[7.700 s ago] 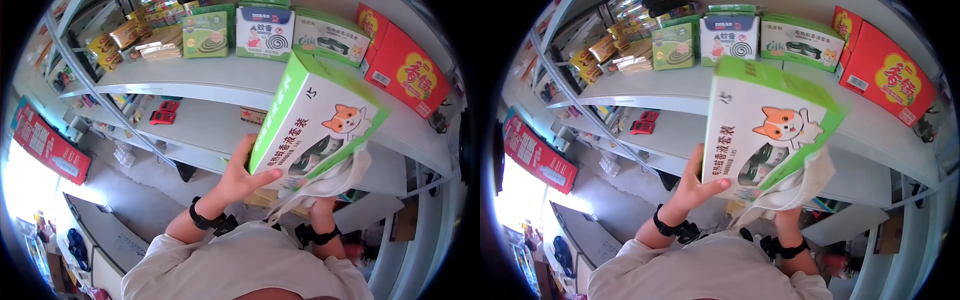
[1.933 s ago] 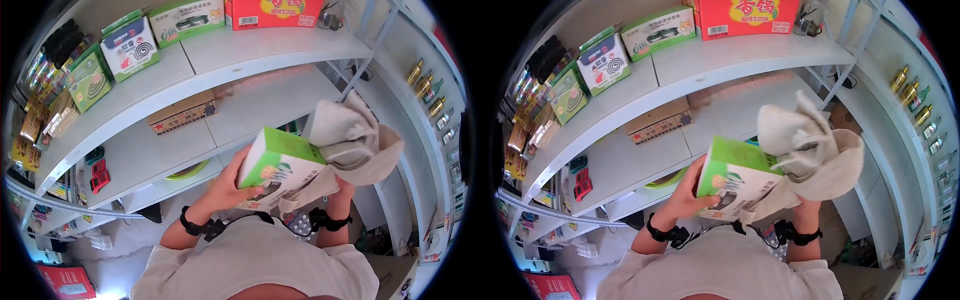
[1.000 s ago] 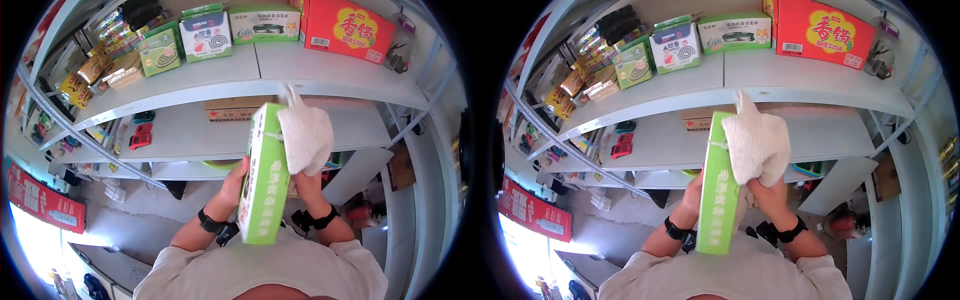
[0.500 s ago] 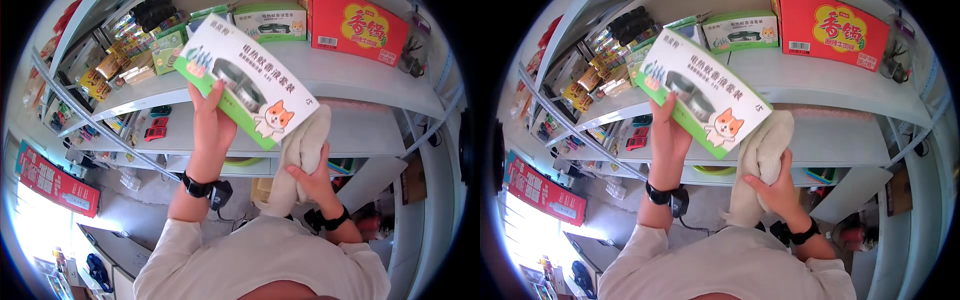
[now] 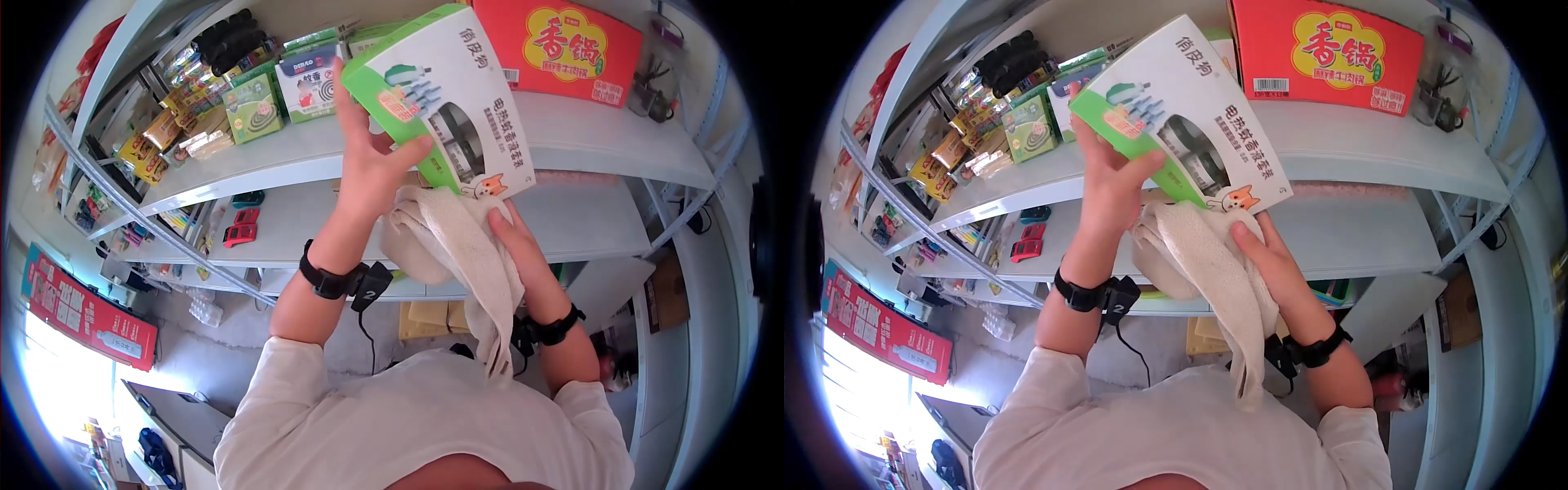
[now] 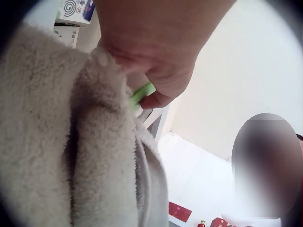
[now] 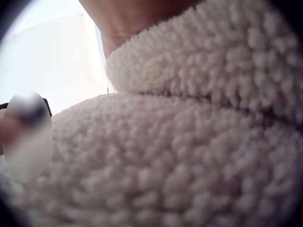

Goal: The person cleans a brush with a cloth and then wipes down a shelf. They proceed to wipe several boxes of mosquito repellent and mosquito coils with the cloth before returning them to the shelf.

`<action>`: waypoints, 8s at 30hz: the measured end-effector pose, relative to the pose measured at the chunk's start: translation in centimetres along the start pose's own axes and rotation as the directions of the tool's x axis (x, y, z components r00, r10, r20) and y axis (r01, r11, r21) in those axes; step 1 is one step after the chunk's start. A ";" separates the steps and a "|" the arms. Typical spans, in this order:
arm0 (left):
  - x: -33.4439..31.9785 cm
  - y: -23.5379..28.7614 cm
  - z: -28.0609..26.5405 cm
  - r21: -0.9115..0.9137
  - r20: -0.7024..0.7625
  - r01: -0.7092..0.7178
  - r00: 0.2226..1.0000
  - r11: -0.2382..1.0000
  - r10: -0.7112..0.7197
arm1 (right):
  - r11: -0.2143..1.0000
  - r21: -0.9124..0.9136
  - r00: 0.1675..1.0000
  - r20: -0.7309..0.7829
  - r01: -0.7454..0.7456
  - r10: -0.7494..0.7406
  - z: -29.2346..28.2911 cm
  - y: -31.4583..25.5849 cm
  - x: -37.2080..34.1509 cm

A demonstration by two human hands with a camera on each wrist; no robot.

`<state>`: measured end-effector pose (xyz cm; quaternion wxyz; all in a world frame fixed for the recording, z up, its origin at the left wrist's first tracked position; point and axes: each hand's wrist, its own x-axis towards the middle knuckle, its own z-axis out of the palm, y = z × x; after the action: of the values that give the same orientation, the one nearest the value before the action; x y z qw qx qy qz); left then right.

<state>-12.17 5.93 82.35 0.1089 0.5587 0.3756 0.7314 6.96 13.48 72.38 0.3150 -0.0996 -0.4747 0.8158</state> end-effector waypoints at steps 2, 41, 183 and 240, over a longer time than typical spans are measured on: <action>0.2 0.9 -0.7 -0.046 -0.019 0.060 0.998 0.997 -0.060 | 0.996 -0.072 0.999 -0.015 0.046 -0.047 -0.7 0.7 0.3; 10.2 -6.2 -11.5 0.941 0.164 -0.159 0.987 0.300 0.009 | 0.698 -0.698 0.944 -0.098 0.160 -0.314 1.9 -7.9 16.1; -14.5 1.3 -5.9 0.562 0.477 -0.238 0.876 0.792 -0.076 | 0.306 -0.801 0.857 0.477 0.515 -0.193 4.0 -6.4 -3.7; -13.4 3.6 -13.8 0.229 -0.085 -0.198 0.971 0.953 0.223 | 0.187 -0.836 0.642 0.234 0.517 -0.730 13.0 5.7 -4.2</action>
<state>-18.94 -10.24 73.68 -0.0528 0.5631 0.3976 0.7225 1.84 -0.29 73.89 0.5766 -0.1250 -0.7677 0.2501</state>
